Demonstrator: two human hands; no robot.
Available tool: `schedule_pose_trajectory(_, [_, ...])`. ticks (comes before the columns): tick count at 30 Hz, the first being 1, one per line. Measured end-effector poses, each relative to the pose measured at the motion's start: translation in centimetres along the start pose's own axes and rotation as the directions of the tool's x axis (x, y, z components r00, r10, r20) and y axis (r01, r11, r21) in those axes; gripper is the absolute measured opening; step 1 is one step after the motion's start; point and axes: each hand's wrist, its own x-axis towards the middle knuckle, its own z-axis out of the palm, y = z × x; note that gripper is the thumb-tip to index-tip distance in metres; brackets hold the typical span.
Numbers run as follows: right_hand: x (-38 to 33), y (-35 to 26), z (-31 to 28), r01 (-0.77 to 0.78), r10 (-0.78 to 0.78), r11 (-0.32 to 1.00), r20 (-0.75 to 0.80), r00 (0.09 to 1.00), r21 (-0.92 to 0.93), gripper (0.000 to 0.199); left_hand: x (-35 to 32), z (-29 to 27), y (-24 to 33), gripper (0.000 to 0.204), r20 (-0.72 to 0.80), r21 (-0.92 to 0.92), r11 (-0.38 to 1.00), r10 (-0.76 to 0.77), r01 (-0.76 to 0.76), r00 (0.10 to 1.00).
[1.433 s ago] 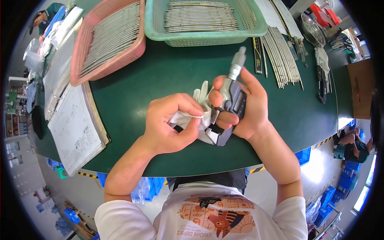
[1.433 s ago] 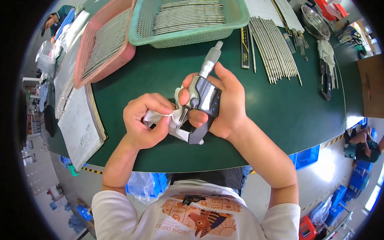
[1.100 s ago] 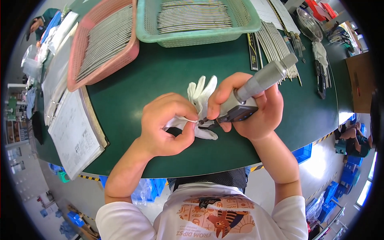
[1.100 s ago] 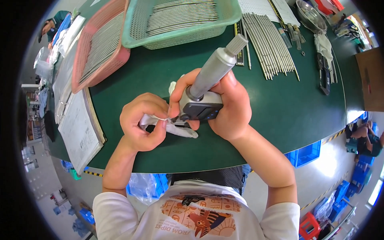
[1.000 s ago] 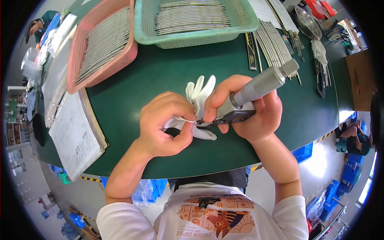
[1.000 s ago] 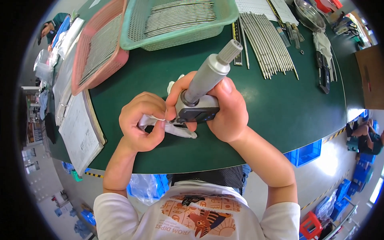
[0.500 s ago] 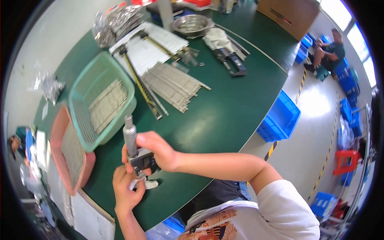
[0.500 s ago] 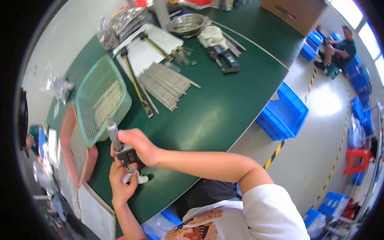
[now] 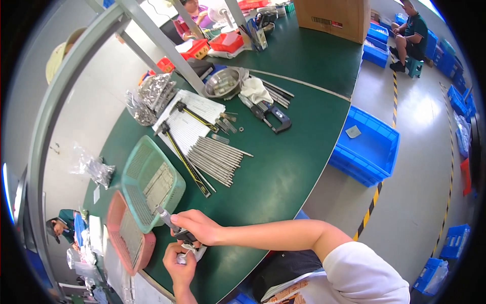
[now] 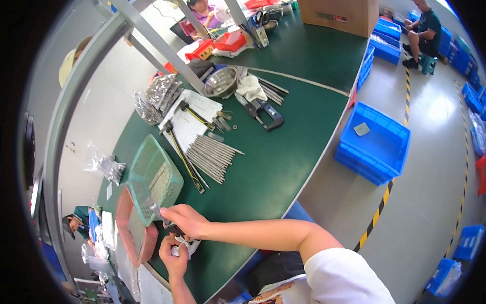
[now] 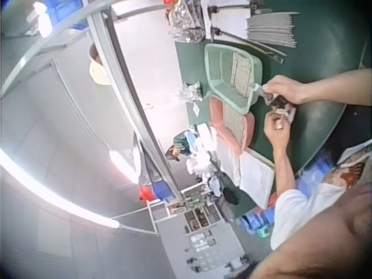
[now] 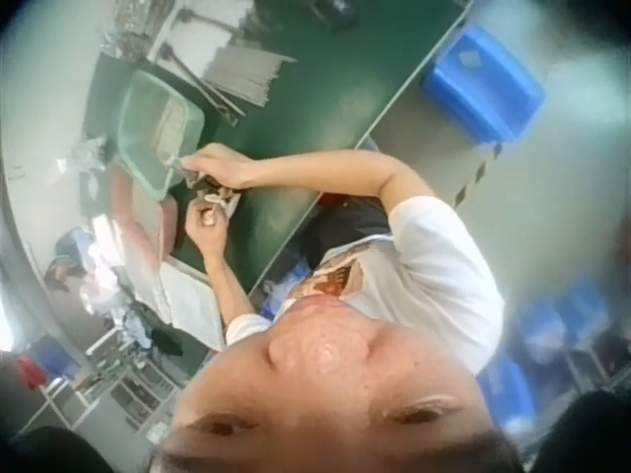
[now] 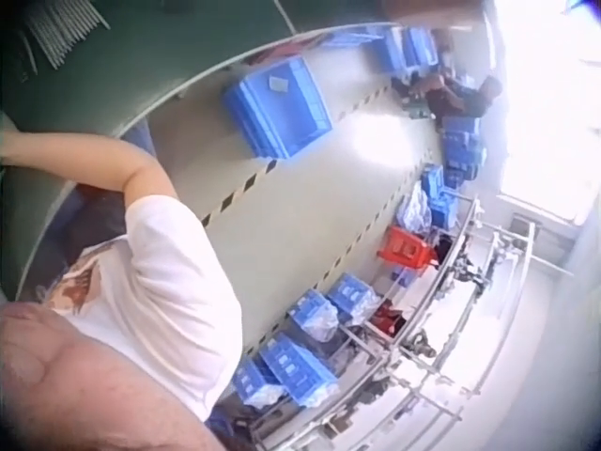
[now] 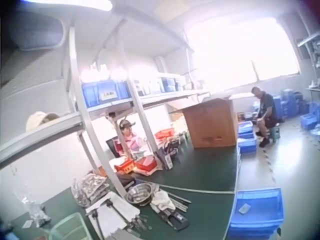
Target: The recorder uses a digital micrometer to measure the diameter of long metal rods in a manufacturing environment.
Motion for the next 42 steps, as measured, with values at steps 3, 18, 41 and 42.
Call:
schedule_pose_trajectory(3, [0.1, -0.2, 0.2, 0.188, -0.191, 0.977, -0.020, 0.981, -0.100, 0.037, 2.8, -2.2, 0.1, 0.009, -0.108, 0.132, 0.991, -0.015, 0.029, 0.994])
schedule_pose_trajectory(18, [-0.3, 0.8, -0.7, 0.456, -0.429, 0.888, -0.246, 0.869, 0.062, 0.033, 22.5, 5.5, 8.0, 0.048, 0.505, -0.535, 0.792, 0.020, 0.294, 0.863])
schedule_pose_trajectory(41, [1.8, 0.8, 0.4, 0.044, 0.057, 0.836, 0.166, 0.985, -0.548, 0.037, -3.9, -1.0, -4.3, 0.031, 0.520, -0.854, 0.007, -0.029, 0.521, 0.853])
schedule_pose_trajectory(42, [1.9, 0.4, -0.6, 0.053, 0.026, 0.841, 0.138, 0.990, -0.538, 0.034, -4.0, -1.1, -4.4, 0.029, 0.526, -0.846, 0.070, -0.051, 0.528, 0.849])
